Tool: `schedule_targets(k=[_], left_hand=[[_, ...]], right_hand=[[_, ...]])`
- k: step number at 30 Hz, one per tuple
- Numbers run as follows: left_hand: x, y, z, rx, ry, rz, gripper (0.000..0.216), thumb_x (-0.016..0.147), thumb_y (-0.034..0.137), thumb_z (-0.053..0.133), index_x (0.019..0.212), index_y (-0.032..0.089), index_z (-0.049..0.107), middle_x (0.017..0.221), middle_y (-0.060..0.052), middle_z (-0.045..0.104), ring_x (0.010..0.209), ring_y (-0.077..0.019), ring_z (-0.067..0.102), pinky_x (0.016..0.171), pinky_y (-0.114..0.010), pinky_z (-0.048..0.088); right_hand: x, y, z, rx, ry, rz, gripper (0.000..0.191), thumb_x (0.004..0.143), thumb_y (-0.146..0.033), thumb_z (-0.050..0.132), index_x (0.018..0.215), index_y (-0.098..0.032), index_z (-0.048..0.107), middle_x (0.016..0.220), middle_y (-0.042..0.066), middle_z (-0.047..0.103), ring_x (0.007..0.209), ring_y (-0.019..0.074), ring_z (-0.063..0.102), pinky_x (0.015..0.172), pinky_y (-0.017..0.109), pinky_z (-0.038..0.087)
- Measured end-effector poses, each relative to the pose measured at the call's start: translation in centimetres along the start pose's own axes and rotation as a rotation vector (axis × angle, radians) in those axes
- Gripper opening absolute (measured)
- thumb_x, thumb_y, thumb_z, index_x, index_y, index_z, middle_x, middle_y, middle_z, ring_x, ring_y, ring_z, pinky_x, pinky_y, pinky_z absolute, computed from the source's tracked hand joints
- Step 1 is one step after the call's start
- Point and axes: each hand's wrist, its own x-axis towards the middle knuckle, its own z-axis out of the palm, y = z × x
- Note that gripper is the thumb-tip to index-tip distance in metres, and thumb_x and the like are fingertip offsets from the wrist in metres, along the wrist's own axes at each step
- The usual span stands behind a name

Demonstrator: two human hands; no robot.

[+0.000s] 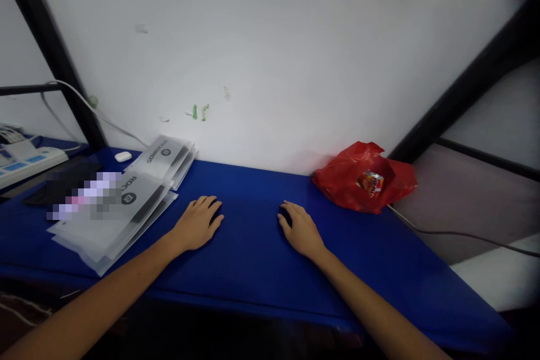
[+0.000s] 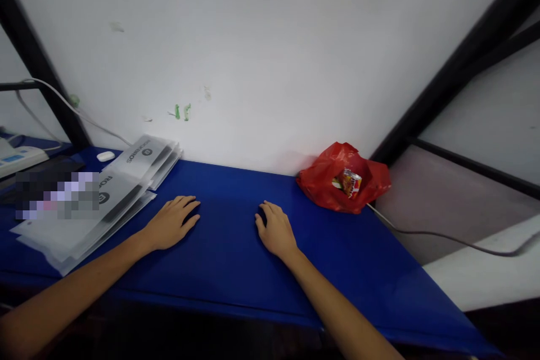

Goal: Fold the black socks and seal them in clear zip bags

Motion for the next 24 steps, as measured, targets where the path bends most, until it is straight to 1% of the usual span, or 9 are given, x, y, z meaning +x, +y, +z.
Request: schedule_targets(k=[3, 9, 17, 24], left_hand=[[0.3, -0.4, -0.1, -0.031, 0.003, 0.009, 0.042, 0.092, 0.038, 0.031, 0.121, 0.016, 0.053, 0.127, -0.011, 0.052, 0.118, -0.0245, 0.044, 0.097, -0.043, 0.037], [0.6, -1.1, -0.5, -0.108, 0.008, 0.015, 0.039, 0.092, 0.037, 0.032, 0.117, 0.018, 0.055, 0.122, -0.010, 0.054, 0.113, -0.0221, 0.047, 0.095, -0.041, 0.039], [0.6, -1.5, -0.6, -0.115, 0.035, -0.017, 0.036, 0.092, 0.035, 0.031, 0.113, 0.019, 0.056, 0.117, -0.008, 0.056, 0.106, -0.0214, 0.050, 0.093, -0.041, 0.040], [1.1, -1.5, -0.8, -0.083, 0.009, 0.011, 0.031, 0.092, 0.032, 0.032, 0.108, 0.018, 0.055, 0.110, -0.007, 0.056, 0.099, -0.0201, 0.051, 0.088, -0.038, 0.042]], right_hand=[[-0.1, -0.3, -0.2, -0.020, -0.023, 0.000, 0.035, 0.086, -0.031, 0.042, 0.112, -0.015, 0.059, 0.125, 0.015, 0.055, 0.118, 0.0275, 0.048, 0.096, 0.046, 0.041], [0.2, -0.6, -0.3, -0.015, -0.021, -0.043, 0.034, 0.086, -0.029, 0.042, 0.112, -0.014, 0.059, 0.123, 0.016, 0.056, 0.116, 0.0276, 0.049, 0.095, 0.046, 0.042], [2.0, -2.2, 0.3, 0.027, -0.068, -0.113, 0.033, 0.086, -0.026, 0.042, 0.112, -0.016, 0.059, 0.124, 0.014, 0.056, 0.117, 0.0265, 0.049, 0.097, 0.045, 0.041], [2.3, -2.3, 0.4, 0.025, -0.084, -0.127, 0.034, 0.086, -0.027, 0.043, 0.113, -0.014, 0.059, 0.124, 0.015, 0.056, 0.118, 0.0262, 0.049, 0.098, 0.044, 0.041]])
